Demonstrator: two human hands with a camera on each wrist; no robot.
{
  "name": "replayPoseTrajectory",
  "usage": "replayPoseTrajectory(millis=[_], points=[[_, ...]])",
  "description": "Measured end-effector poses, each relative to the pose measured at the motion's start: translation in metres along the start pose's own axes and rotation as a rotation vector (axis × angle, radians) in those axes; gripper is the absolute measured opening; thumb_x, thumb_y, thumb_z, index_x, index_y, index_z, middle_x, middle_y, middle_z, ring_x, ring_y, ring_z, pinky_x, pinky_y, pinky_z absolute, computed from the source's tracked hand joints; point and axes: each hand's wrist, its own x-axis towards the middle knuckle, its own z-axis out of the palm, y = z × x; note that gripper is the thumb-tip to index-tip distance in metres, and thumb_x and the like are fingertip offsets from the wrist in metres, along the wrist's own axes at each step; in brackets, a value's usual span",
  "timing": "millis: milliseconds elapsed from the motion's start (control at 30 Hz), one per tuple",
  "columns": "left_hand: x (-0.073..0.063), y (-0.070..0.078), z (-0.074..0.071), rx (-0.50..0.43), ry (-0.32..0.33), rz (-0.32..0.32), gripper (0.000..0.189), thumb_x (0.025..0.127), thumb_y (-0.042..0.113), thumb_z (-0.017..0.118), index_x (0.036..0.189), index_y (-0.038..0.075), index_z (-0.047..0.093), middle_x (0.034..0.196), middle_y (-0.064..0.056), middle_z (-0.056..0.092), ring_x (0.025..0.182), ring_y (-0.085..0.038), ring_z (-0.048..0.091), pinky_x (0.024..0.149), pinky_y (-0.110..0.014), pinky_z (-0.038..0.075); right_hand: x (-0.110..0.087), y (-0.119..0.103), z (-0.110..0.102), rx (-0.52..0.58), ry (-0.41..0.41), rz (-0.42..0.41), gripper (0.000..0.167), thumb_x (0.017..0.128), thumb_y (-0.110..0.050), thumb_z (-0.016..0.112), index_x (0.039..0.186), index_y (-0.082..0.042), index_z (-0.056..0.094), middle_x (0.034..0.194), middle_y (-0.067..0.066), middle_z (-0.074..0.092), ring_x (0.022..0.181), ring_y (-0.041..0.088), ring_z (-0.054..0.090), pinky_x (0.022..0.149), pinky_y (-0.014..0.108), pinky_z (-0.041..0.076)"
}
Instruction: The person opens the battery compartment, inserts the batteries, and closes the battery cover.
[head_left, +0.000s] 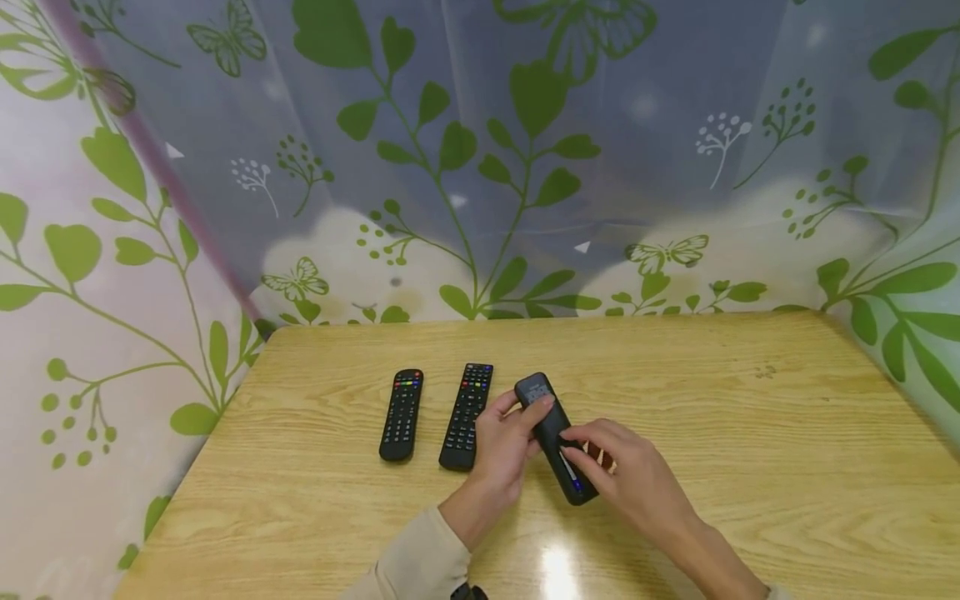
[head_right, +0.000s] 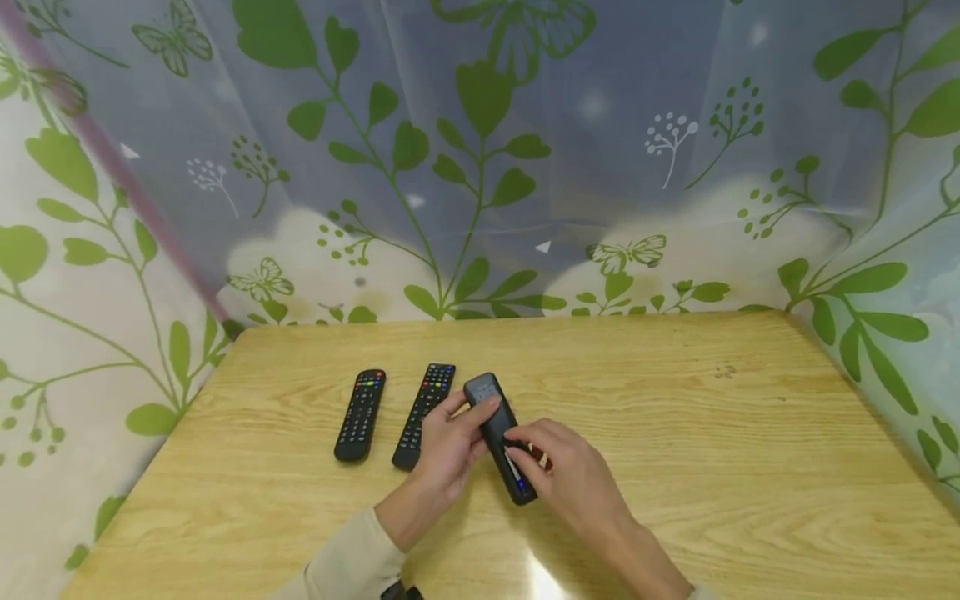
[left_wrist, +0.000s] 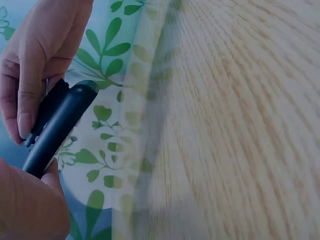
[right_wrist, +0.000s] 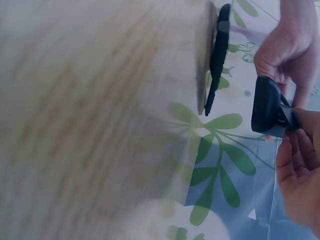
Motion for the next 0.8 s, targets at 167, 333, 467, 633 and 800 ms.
replayPoseTrajectory(millis=[167, 333, 467, 633, 800], points=[[0.0008, 0.0012, -0.0009, -0.030, 0.003, -0.035, 0.037, 0.086, 0.008, 0.070, 0.119, -0.004, 0.059, 0.102, -0.021, 0.067, 0.088, -0.027, 0.068, 0.075, -0.035, 0.057, 0.0031, -0.0054, -0.0065, 0.201, -0.053, 0.254, 0.019, 0.090, -0.022, 0.068, 0.108, -0.017, 0.071, 0.091, -0.008, 0.065, 0.077, 0.009, 0.057, 0.063, 0.025, 0.052], [0.0013, 0.0027, -0.0019, -0.039, -0.010, -0.059, 0.037, 0.087, 0.008, 0.070, 0.120, -0.004, 0.058, 0.104, -0.021, 0.067, 0.090, -0.027, 0.068, 0.075, -0.035, 0.057, 0.0051, -0.0082, -0.0096, 0.379, -0.073, 0.422, 0.025, 0.089, -0.030, 0.069, 0.108, -0.016, 0.072, 0.102, 0.000, 0.069, 0.089, 0.016, 0.064, 0.073, 0.027, 0.054], [0.0013, 0.0033, -0.0023, -0.037, -0.013, -0.072, 0.038, 0.086, 0.008, 0.071, 0.120, -0.004, 0.058, 0.104, -0.021, 0.067, 0.090, -0.027, 0.068, 0.074, -0.034, 0.057, 0.0047, -0.0069, -0.0088, 0.471, -0.051, 0.467, 0.022, 0.087, -0.028, 0.071, 0.102, -0.012, 0.073, 0.100, 0.002, 0.070, 0.089, 0.018, 0.066, 0.078, 0.028, 0.054], [0.0014, 0.0044, -0.0027, -0.045, -0.018, -0.095, 0.040, 0.086, 0.009, 0.071, 0.121, -0.003, 0.057, 0.104, -0.021, 0.067, 0.090, -0.027, 0.068, 0.074, -0.034, 0.057, 0.0022, -0.0054, -0.0074, 0.529, -0.034, 0.486, 0.023, 0.087, -0.023, 0.072, 0.100, -0.004, 0.071, 0.093, 0.006, 0.072, 0.085, 0.019, 0.066, 0.077, 0.028, 0.054], [0.0017, 0.0043, -0.0033, -0.042, -0.029, -0.108, 0.040, 0.087, 0.008, 0.070, 0.122, -0.003, 0.056, 0.104, -0.021, 0.067, 0.090, -0.027, 0.068, 0.075, -0.034, 0.056, 0.0009, -0.0039, -0.0056, 0.521, -0.036, 0.495, 0.022, 0.086, -0.023, 0.072, 0.099, -0.006, 0.070, 0.094, 0.006, 0.071, 0.084, 0.019, 0.066, 0.076, 0.029, 0.054]])
